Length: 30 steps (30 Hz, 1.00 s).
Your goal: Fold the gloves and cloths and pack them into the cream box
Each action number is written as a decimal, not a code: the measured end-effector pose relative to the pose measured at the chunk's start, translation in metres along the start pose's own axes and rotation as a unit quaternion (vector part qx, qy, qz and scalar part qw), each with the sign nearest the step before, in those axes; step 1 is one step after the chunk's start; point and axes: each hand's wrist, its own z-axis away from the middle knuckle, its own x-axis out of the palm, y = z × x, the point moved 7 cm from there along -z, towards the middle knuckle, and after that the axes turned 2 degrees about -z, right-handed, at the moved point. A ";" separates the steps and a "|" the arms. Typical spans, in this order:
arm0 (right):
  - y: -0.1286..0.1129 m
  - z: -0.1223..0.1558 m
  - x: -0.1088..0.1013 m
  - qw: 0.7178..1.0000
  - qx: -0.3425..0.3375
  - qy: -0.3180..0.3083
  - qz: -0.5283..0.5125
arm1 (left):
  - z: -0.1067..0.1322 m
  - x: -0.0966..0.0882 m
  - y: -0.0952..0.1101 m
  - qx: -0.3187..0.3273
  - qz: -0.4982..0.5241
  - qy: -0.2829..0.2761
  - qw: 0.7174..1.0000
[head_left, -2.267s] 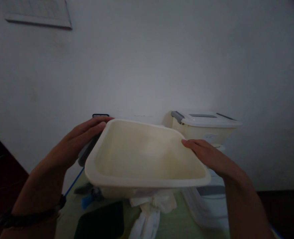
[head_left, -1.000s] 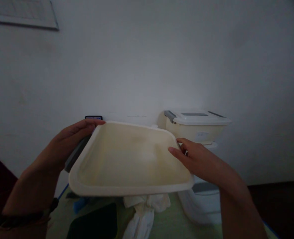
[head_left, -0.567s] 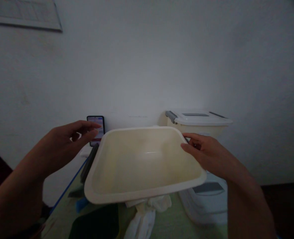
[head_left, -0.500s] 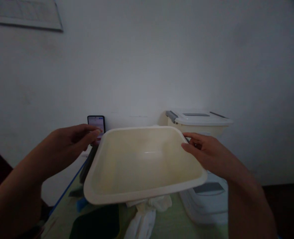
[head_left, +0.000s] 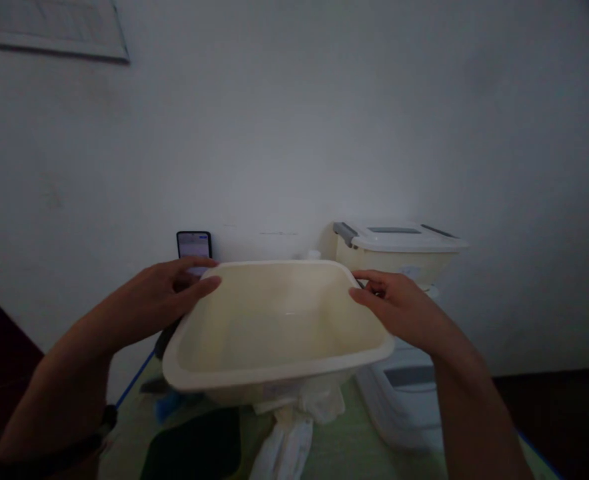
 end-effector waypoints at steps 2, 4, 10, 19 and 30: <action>0.003 -0.002 0.000 1.000 0.005 0.009 0.011 | 0.000 0.001 0.000 0.025 -0.001 -0.004 1.000; 0.005 -0.002 0.001 1.000 0.005 -0.001 0.019 | 0.001 0.003 0.000 0.045 -0.021 -0.007 0.999; 0.004 -0.001 -0.001 0.997 0.008 -0.027 0.067 | 0.000 0.011 0.005 0.058 -0.004 -0.035 0.998; 0.007 -0.002 -0.005 0.994 0.004 -0.030 0.103 | -0.008 0.026 0.013 0.087 0.011 -0.072 0.994; 0.043 0.014 -0.040 0.996 0.018 -0.034 0.083 | 0.004 0.034 0.047 0.240 0.122 -0.111 0.957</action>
